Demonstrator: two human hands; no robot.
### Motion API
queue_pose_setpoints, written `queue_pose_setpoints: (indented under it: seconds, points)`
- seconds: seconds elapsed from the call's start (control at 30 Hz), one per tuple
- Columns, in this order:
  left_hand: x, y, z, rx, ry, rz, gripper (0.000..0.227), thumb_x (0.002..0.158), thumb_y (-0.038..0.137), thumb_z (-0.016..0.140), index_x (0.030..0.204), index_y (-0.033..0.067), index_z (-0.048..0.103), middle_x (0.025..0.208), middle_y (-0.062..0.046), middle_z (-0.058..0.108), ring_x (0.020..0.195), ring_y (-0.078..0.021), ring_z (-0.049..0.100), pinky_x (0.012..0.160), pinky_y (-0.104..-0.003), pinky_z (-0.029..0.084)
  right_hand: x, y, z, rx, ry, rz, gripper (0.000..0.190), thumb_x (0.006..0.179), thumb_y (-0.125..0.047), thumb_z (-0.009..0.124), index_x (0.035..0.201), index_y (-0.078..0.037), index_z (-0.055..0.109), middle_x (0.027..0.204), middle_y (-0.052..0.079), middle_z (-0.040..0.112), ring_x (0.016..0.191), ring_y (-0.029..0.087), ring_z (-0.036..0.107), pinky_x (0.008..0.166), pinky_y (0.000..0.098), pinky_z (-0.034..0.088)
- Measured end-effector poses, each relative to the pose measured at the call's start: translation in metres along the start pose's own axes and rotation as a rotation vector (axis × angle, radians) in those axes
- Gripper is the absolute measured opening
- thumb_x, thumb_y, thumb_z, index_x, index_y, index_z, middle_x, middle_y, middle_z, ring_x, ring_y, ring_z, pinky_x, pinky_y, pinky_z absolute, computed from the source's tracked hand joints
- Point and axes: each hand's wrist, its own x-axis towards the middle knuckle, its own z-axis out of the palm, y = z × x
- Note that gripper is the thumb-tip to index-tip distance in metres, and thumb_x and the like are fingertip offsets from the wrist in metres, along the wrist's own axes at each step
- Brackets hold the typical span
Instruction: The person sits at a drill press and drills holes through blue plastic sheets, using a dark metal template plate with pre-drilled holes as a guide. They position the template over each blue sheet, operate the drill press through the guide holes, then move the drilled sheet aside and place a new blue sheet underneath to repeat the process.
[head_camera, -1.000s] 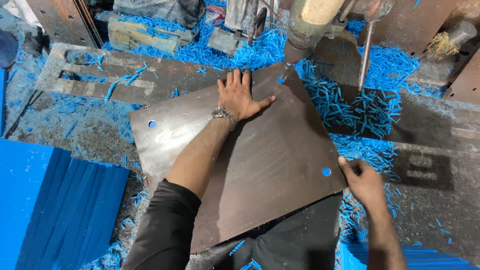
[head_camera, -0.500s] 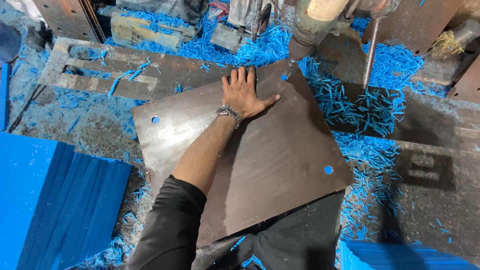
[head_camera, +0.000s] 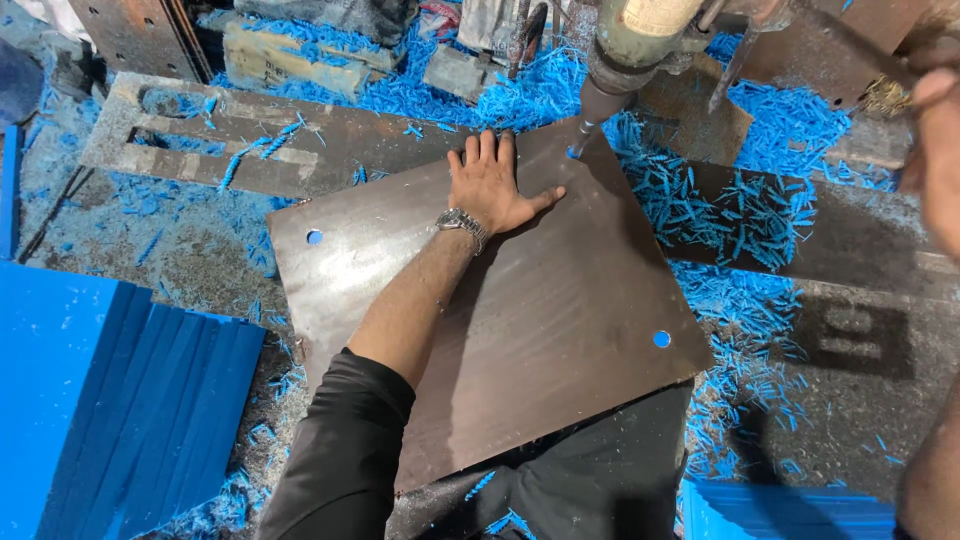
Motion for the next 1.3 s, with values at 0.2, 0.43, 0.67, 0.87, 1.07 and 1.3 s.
queue_pose_setpoints:
  seconds: [0.2,0.43,0.67,0.87,1.07,1.3]
  points:
    - [-0.003,0.000,-0.002,-0.006,-0.007,-0.012,0.123,0.073,0.094,0.052,0.151,-0.0001,0.039,0.135,-0.018,0.045,0.132,-0.0352,0.038,0.111,-0.061,0.025,-0.018,-0.077,0.002,-0.003,-0.006,-0.050,0.024,0.127,-0.022,0.057,0.128,0.001,0.065,0.105,0.009,0.068,0.091,0.014,0.061,0.085,0.0333,0.049]
    - [-0.003,0.000,-0.001,-0.004,0.017,-0.005,0.124,0.073,0.094,0.051,0.151,-0.0009,0.038,0.135,-0.018,0.045,0.131,-0.0355,0.038,0.111,-0.061,0.025,-0.035,-0.163,-0.007,0.053,-0.052,0.163,0.024,0.113,-0.022,0.061,0.123,-0.002,0.070,0.080,0.006,0.060,0.068,0.010,0.051,0.060,0.0300,0.041]
    - [-0.001,-0.002,0.004,-0.002,0.058,0.006,0.124,0.072,0.094,0.052,0.151,-0.0007,0.039,0.137,-0.018,0.046,0.130,-0.0356,0.039,0.109,-0.061,0.026,-0.046,-0.155,0.004,-0.029,0.039,0.121,0.026,0.115,-0.024,0.067,0.122,-0.001,0.074,0.075,0.008,0.060,0.065,0.014,0.053,0.059,0.0327,0.041]
    - [-0.001,-0.002,0.004,0.012,0.039,0.005,0.125,0.072,0.096,0.049,0.151,-0.0011,0.038,0.137,-0.019,0.045,0.128,-0.0361,0.039,0.109,-0.058,0.027,-0.049,-0.169,0.003,-0.037,-0.015,0.123,0.025,0.110,-0.022,0.066,0.119,0.000,0.073,0.071,0.010,0.058,0.062,0.016,0.055,0.058,0.0352,0.043]
    - [0.000,-0.003,0.005,0.006,0.031,0.015,0.124,0.074,0.095,0.049,0.152,-0.0005,0.038,0.131,-0.019,0.046,0.127,-0.0356,0.039,0.108,-0.060,0.025,-0.056,-0.156,0.017,0.032,0.050,0.059,0.021,0.114,-0.018,0.066,0.118,0.002,0.071,0.076,0.009,0.060,0.067,0.015,0.057,0.065,0.0352,0.046]
    - [-0.002,-0.002,0.002,-0.017,0.019,0.006,0.123,0.073,0.094,0.051,0.152,-0.0006,0.038,0.131,-0.018,0.046,0.128,-0.0350,0.039,0.109,-0.059,0.025,-0.059,-0.154,0.024,0.026,0.085,0.089,0.020,0.114,-0.018,0.066,0.118,0.000,0.072,0.077,0.011,0.061,0.068,0.018,0.058,0.065,0.0372,0.047]
